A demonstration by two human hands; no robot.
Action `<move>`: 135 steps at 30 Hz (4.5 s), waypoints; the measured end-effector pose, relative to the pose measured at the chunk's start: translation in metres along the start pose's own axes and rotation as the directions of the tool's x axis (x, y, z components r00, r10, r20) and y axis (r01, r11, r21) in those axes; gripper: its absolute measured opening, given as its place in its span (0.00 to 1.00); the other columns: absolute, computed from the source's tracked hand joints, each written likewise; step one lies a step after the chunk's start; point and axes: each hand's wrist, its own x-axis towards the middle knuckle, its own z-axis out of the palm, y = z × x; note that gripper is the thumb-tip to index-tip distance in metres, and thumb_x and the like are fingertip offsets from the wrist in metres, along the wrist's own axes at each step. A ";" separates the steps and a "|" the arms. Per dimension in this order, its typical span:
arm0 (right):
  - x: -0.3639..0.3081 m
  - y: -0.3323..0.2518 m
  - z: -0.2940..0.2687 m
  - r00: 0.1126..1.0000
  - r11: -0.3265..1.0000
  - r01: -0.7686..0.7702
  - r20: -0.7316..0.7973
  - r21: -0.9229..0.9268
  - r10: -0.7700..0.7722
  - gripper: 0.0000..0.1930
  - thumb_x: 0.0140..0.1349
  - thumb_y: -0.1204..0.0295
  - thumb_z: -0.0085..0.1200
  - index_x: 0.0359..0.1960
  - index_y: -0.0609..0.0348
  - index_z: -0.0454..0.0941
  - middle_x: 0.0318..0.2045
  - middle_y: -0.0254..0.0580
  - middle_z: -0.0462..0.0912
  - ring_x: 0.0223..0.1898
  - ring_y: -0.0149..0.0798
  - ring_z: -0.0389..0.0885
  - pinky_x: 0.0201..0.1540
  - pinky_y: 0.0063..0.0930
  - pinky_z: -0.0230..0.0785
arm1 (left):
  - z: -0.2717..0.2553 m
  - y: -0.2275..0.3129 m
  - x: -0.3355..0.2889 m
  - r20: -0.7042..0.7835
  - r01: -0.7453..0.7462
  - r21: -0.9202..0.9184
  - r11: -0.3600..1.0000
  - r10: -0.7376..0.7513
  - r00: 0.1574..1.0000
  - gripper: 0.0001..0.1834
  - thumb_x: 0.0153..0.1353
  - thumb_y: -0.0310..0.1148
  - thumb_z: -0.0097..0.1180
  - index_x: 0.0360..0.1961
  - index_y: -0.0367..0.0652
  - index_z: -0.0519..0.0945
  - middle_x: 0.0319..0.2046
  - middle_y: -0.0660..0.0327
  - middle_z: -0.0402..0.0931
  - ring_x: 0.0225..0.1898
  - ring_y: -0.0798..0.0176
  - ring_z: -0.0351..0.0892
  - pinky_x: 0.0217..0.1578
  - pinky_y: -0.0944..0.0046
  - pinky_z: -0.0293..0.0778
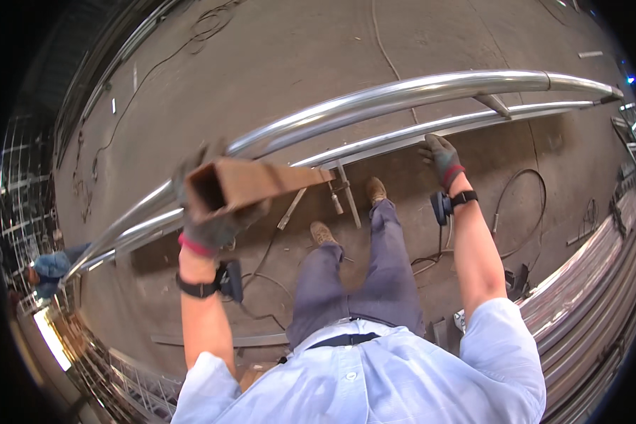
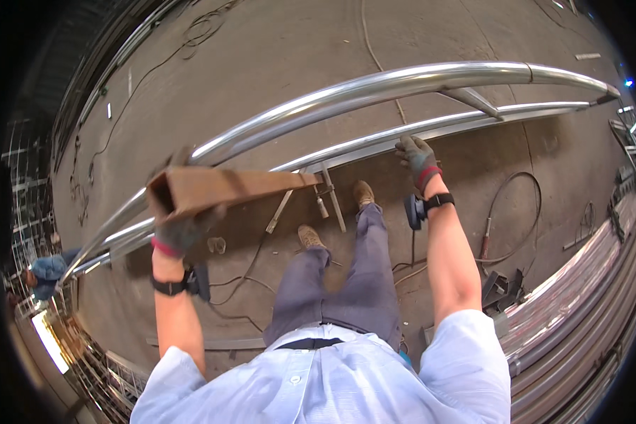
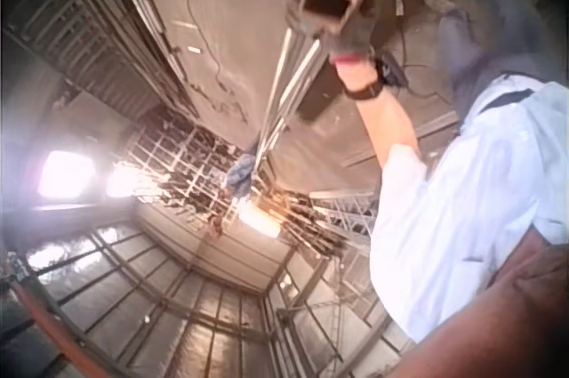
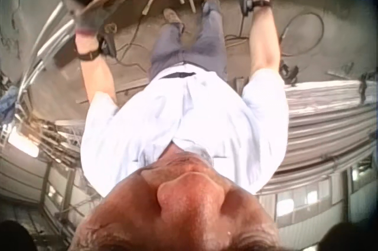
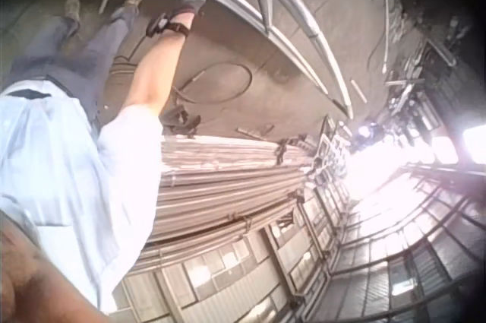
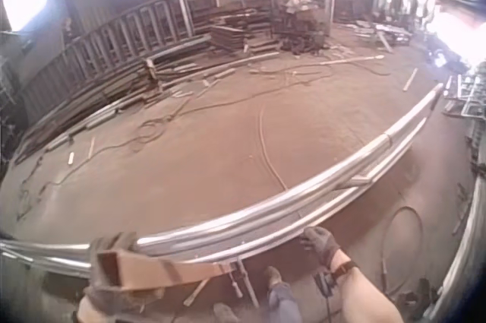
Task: A person in a metal fabrication workshop is inspecting a curved stainless steel pipe assembly, checking welds and alignment by hand.
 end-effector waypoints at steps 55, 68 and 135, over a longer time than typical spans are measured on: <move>-0.227 -0.168 0.254 0.423 0.436 0.869 0.809 -0.234 -0.409 0.53 0.48 0.58 0.77 0.73 0.59 0.57 0.54 0.46 0.81 0.57 0.39 0.80 0.59 0.34 0.75 | 0.010 -0.007 0.013 0.085 0.199 -0.016 0.980 -0.197 0.977 0.33 0.42 0.52 0.70 0.48 0.47 0.78 0.43 0.55 0.79 0.47 0.48 0.80 0.46 0.46 0.75; -0.217 -0.169 0.255 0.327 0.061 0.944 0.891 -0.325 -0.316 0.39 0.46 0.59 0.76 0.62 0.54 0.73 0.53 0.46 0.83 0.52 0.49 0.83 0.55 0.39 0.75 | -0.002 -0.001 0.017 0.228 0.187 0.100 0.977 -0.205 0.952 0.35 0.44 0.49 0.70 0.52 0.43 0.76 0.45 0.52 0.79 0.49 0.48 0.81 0.49 0.49 0.76; -0.202 -0.115 0.299 0.424 -0.278 0.822 0.860 -0.496 -0.283 0.34 0.50 0.61 0.64 0.56 0.71 0.75 0.57 0.62 0.77 0.59 0.57 0.75 0.62 0.45 0.68 | 0.454 -0.082 -0.539 0.200 0.942 -0.068 0.328 -0.921 0.335 0.16 0.60 0.39 0.56 0.46 0.45 0.73 0.39 0.49 0.78 0.43 0.44 0.80 0.41 0.47 0.78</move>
